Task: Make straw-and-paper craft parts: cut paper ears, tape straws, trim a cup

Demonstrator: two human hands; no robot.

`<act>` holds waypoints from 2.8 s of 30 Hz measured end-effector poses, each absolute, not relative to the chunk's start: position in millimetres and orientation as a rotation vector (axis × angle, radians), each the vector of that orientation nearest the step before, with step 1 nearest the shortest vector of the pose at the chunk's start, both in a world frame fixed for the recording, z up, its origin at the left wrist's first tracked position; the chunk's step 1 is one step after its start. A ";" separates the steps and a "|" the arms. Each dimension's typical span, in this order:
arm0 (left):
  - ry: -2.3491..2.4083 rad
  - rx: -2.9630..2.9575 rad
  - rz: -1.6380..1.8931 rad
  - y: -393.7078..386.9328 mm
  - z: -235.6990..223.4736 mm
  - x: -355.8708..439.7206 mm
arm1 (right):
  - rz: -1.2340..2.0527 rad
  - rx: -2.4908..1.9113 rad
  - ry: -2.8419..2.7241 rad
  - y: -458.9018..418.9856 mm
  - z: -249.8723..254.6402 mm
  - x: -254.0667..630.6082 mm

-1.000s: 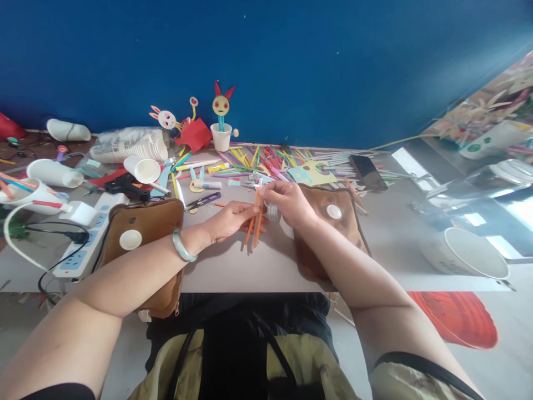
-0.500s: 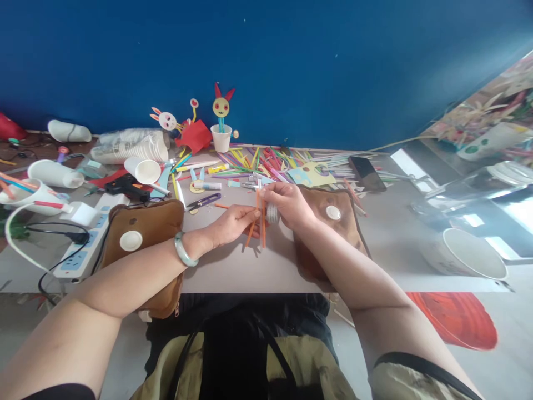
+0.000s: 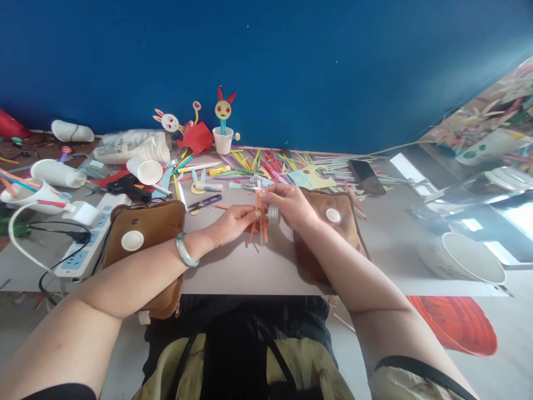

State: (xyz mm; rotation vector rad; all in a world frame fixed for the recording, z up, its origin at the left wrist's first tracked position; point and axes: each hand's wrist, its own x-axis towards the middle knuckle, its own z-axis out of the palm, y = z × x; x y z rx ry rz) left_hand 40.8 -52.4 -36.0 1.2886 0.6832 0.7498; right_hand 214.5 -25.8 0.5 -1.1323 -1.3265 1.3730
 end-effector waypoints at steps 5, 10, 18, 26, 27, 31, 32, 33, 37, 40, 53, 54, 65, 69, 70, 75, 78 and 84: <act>0.778 1.227 0.909 -46.2 -28.7 37.4 | 1.453 -1.093 -1.408 -25.9 -1.8 216.1; 0.853 1.242 0.983 -41.2 -22.5 33.8 | 1.388 -1.086 -1.426 -24.7 -3.5 216.4; 0.864 1.253 0.967 -38.1 -27.3 31.8 | 1.430 -1.077 -1.446 -24.5 -2.4 218.2; 0.849 1.304 0.935 -34.7 -31.8 27.3 | 1.398 -1.091 -1.384 -26.7 -4.6 213.9; 0.841 1.291 0.931 -35.3 -31.4 27.6 | 1.406 -1.093 -1.369 -27.1 -4.9 213.2; 0.828 1.255 0.923 -38.9 -28.5 29.8 | 1.428 -1.112 -1.309 -29.8 -4.4 210.9; 0.832 1.254 0.921 -39.7 -27.7 30.3 | 1.432 -1.115 -1.299 -30.8 -3.9 210.5; 0.838 1.253 0.920 -40.3 -27.0 30.8 | 1.437 -1.116 -1.291 -31.8 -3.3 210.0; 0.851 1.253 0.917 -41.0 -25.5 31.6 | 1.491 -1.100 -1.271 -34.9 -1.7 207.9; 0.842 1.253 0.920 -40.3 -25.0 31.8 | 1.468 -1.083 -1.266 -34.1 -2.1 207.5; 0.824 1.238 0.933 -37.7 -24.6 30.9 | 1.312 -1.121 -1.543 -25.3 4.4 223.4; 0.813 1.226 0.912 -36.5 -24.6 29.8 | 1.306 -1.129 -1.565 -25.2 6.0 224.4; 0.804 1.095 0.753 -34.3 -21.0 25.6 | 1.310 -1.153 -1.618 -22.7 4.8 225.6; 0.818 1.074 0.746 -35.2 -20.9 27.0 | 1.333 -1.134 -1.630 -21.4 3.8 225.2; 0.819 1.072 0.746 -35.6 -21.5 27.4 | 1.344 -1.132 -1.637 -21.5 4.0 225.1; 0.818 1.072 0.738 -36.6 -25.4 27.8 | 1.381 -1.158 -1.655 -22.7 5.8 225.4; 0.820 1.062 0.732 -35.8 -25.3 27.1 | 1.403 -1.158 -1.634 -23.5 6.8 225.9; 0.820 1.112 0.757 -35.2 -22.9 26.4 | 1.424 -1.158 -1.627 -25.9 9.9 227.4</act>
